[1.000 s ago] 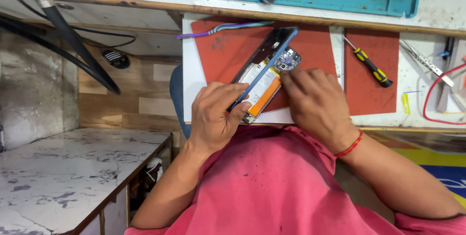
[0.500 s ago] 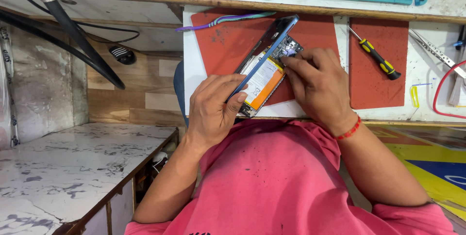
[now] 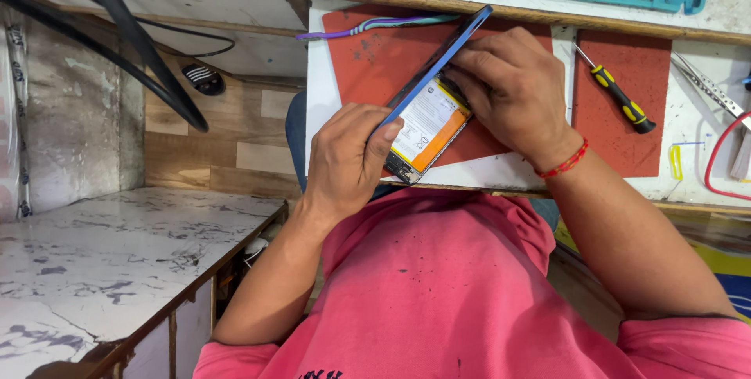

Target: The person is repairing a smartphone by manipulating its internal components. They use a screwdriver to remove screws from the phone's back cover and carefully handle the battery and other parts.

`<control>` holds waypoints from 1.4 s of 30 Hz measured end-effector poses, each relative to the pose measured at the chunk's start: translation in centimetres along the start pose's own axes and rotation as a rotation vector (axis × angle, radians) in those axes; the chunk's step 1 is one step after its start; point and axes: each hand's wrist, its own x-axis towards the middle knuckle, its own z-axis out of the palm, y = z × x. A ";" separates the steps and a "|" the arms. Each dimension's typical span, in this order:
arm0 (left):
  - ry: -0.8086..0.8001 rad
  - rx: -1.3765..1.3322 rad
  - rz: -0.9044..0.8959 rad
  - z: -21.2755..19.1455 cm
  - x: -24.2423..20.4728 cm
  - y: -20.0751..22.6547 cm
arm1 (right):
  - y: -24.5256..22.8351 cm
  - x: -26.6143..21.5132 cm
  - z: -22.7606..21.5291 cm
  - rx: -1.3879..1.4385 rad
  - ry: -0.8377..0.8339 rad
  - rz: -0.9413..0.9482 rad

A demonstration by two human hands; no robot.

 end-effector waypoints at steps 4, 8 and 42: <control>0.005 -0.024 -0.039 -0.1 0.2 -0.3 | 1.0 0.7 0.3 -0.010 0.007 -0.050; 0.007 -0.033 -0.060 -0.3 0.0 -0.2 | 1.4 0.8 0.4 -0.007 -0.004 -0.088; 0.043 0.086 0.082 -0.4 -0.4 2.7 | 1.5 0.3 -0.2 0.039 0.135 -0.226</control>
